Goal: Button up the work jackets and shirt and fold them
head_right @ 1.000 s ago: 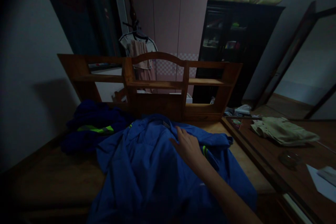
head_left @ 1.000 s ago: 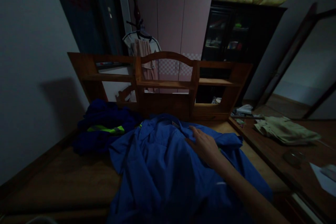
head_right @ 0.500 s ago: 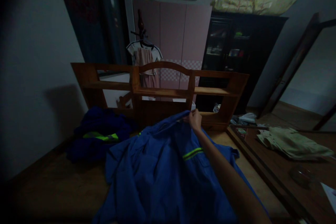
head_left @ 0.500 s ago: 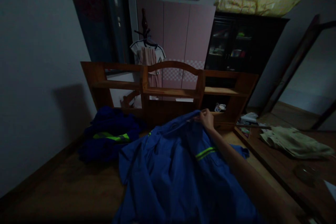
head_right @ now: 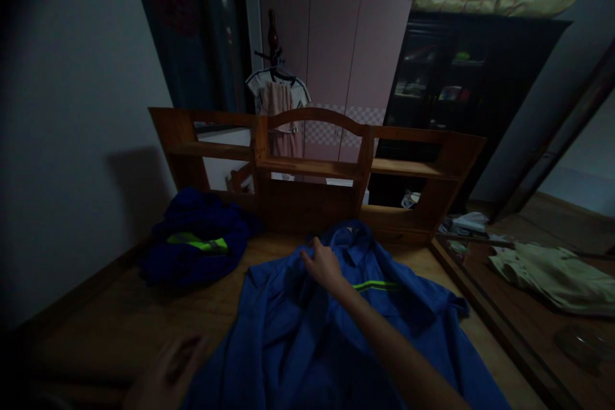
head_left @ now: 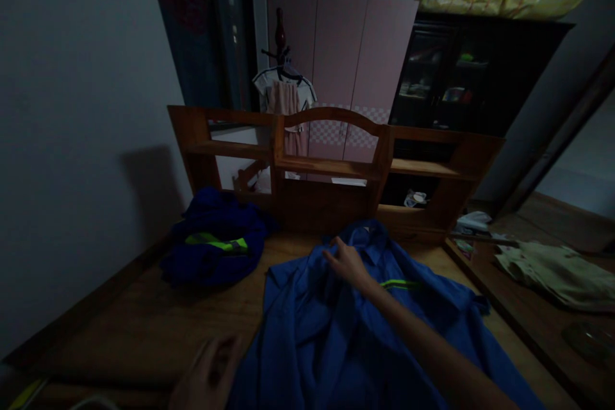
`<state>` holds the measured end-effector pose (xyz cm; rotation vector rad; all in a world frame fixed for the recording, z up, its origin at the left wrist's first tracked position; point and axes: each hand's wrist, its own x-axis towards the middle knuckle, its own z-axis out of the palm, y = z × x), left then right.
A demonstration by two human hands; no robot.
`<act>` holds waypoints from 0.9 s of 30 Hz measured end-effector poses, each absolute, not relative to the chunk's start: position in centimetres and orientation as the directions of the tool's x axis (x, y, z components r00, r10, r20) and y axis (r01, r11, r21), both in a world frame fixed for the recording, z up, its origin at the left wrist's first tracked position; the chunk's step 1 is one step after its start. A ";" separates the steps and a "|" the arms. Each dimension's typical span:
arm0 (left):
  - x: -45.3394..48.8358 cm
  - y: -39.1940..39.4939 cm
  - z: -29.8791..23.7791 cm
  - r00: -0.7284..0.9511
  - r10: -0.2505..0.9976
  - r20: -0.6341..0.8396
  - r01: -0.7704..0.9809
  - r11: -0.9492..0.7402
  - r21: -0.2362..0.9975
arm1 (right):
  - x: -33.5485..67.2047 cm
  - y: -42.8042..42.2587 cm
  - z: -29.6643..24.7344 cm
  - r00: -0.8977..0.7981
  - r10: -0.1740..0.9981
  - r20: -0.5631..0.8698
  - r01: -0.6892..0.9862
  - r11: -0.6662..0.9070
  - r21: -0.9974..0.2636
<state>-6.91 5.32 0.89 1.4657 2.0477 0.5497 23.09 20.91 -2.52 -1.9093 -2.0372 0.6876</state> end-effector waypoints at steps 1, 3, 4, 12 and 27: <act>-7.3 7.1 0.4 -0.232 0.952 -0.200 0.734 0.306 0.606 | 22.2 20.6 -2.8 -0.126 0.978 -0.164 0.870 0.030 -0.492; -7.2 11.0 -0.6 -0.153 0.974 -0.168 0.784 0.223 0.580 | 20.7 20.3 -3.3 -0.177 0.955 -0.240 0.896 0.055 -0.440; -6.8 12.9 -1.0 -0.087 0.984 -0.156 0.808 0.161 0.567 | 20.2 20.3 -3.6 -0.198 0.941 -0.274 0.906 0.069 -0.418; -2.0 19.9 -3.5 0.158 0.942 -0.296 0.846 0.025 0.533 | 22.1 21.7 -4.1 -0.216 0.953 -0.210 0.796 0.047 -0.604; -13.0 26.6 5.9 -0.307 0.910 0.278 0.921 0.211 0.326 | 27.6 25.7 -4.2 0.081 0.983 -0.165 0.097 -0.172 -0.980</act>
